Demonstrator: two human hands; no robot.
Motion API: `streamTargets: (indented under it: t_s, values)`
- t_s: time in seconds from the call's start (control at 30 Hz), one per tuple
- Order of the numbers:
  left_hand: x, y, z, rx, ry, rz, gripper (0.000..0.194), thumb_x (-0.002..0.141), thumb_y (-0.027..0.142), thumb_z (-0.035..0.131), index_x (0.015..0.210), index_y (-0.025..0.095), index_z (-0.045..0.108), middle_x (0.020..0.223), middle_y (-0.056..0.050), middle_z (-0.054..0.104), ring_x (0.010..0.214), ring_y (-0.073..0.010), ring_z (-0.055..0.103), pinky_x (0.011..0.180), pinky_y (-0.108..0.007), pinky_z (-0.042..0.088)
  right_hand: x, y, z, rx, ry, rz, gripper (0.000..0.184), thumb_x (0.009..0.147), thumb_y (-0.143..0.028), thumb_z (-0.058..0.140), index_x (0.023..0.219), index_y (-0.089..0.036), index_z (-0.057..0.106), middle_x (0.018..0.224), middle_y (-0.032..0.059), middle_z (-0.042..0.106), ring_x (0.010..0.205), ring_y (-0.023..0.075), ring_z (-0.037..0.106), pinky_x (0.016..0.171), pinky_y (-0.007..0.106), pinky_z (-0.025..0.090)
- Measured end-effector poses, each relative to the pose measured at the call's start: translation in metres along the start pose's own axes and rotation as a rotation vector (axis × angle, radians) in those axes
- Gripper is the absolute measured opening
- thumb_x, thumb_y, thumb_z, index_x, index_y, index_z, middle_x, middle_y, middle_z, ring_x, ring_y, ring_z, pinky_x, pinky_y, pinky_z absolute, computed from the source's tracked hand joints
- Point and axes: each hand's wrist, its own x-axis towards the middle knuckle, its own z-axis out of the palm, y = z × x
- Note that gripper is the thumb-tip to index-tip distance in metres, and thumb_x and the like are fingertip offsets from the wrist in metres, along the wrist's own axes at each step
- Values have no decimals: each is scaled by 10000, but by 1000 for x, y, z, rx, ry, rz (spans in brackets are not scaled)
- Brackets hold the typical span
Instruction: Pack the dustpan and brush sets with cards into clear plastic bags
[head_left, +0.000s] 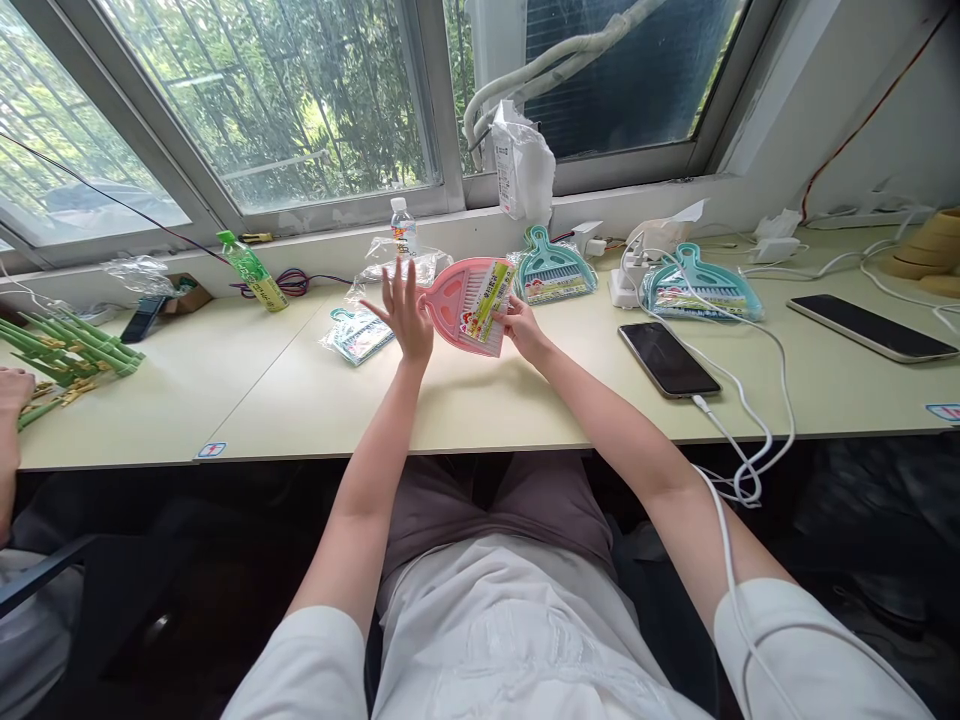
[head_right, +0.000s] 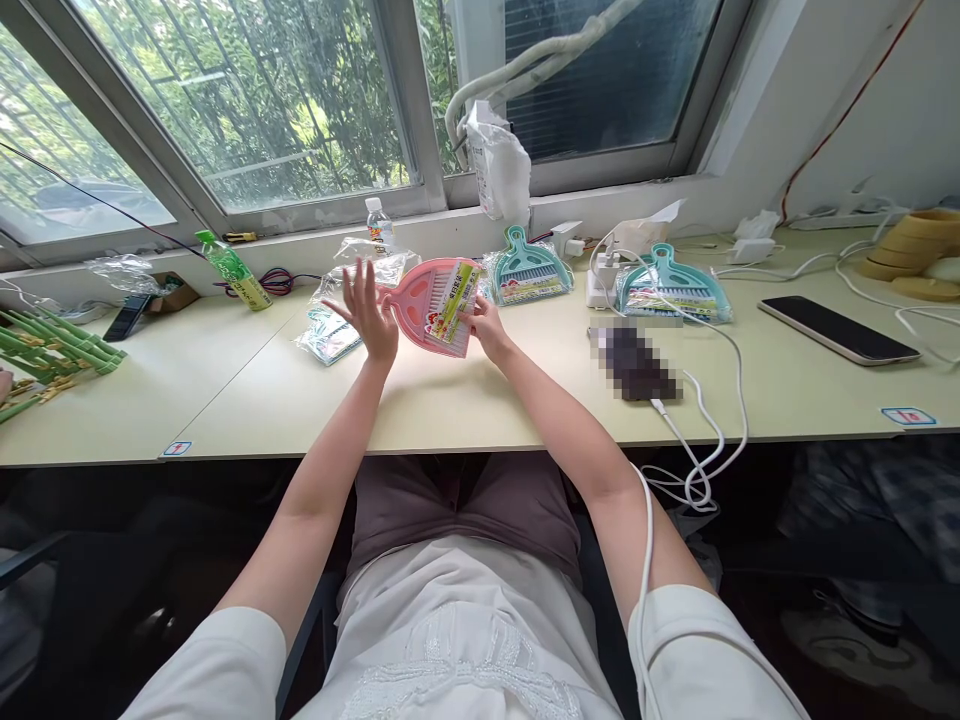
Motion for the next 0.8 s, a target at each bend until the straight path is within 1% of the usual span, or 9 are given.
streamTargets:
  t_s: [0.07, 0.13, 0.23, 0.3, 0.4, 0.5, 0.57, 0.7, 0.8]
  values:
    - [1, 1, -2, 20, 100, -88, 702, 985, 353, 661, 1638, 313, 405, 1752, -122, 347, 1700, -333, -33, 1329, -734, 99, -2, -2, 2, -4, 13, -2, 428, 657, -265, 904, 1010, -262, 663, 1041, 18, 816, 1099, 263, 754, 1013, 474, 646]
    - [3, -4, 0, 24, 167, -156, 849, 947, 448, 731, 1670, 275, 320, 1770, -174, 277, 1688, -355, -111, 1319, -737, 86, -5, -4, 3, -4, 32, -3, 412, 668, -241, 885, 1013, -260, 662, 1049, 20, 814, 1106, 263, 750, 1020, 481, 642]
    - [10, -25, 8, -7, 218, -229, 1011, 907, 477, 792, 1701, 270, 201, 1770, -221, 228, 1687, -340, -122, 1325, -693, 136, -8, -6, 6, 2, 55, -1, 400, 671, -216, 868, 1012, -256, 663, 1044, 21, 812, 1106, 266, 748, 1028, 488, 638]
    - [17, -41, 14, -11, 251, -314, 1021, 930, 496, 765, 1710, 305, 135, 1767, -225, 217, 1698, -318, -38, 1311, -668, 234, -8, -7, 7, 4, 59, 2, 391, 667, -214, 869, 997, -254, 663, 1032, 22, 811, 1103, 269, 749, 1031, 492, 637]
    - [27, -58, 17, -131, 131, -437, 955, 936, 542, 752, 1689, 331, 204, 1723, -212, 334, 1687, -291, 169, 1295, -623, 310, -8, -6, 7, -3, 53, 5, 399, 663, -221, 881, 996, -256, 665, 1036, 21, 812, 1108, 273, 747, 1029, 496, 638]
    - [32, -62, 15, -461, -11, -528, 860, 938, 491, 771, 1646, 301, 322, 1634, -172, 507, 1593, -259, 422, 1282, -530, 393, -8, -4, 7, -4, 50, 11, 403, 666, -221, 884, 1004, -258, 668, 1030, 19, 812, 1093, 268, 749, 1025, 493, 640]
    - [31, -61, 15, -654, -70, -563, 712, 973, 445, 725, 1590, 255, 425, 1553, -145, 606, 1498, -233, 552, 1243, -440, 466, -7, -3, 7, 0, 58, 10, 394, 673, -214, 879, 1004, -255, 668, 1020, 19, 810, 1077, 263, 751, 1021, 492, 641]
    - [25, -58, 16, -804, -198, -600, 406, 987, 399, 642, 1336, 192, 649, 1413, -138, 716, 1391, -229, 654, 1172, -368, 535, -5, -1, 8, 0, 86, 4, 382, 688, -199, 866, 1004, -249, 657, 1011, 21, 802, 1067, 262, 750, 1026, 503, 639]
    - [22, -56, 14, -808, -251, -548, 413, 921, 336, 701, 1318, 230, 657, 1325, -106, 767, 1355, -225, 681, 1187, -400, 529, -4, 0, 7, -5, 117, 9, 381, 702, -210, 864, 1011, -249, 646, 1030, 28, 798, 1097, 262, 745, 1046, 508, 633]
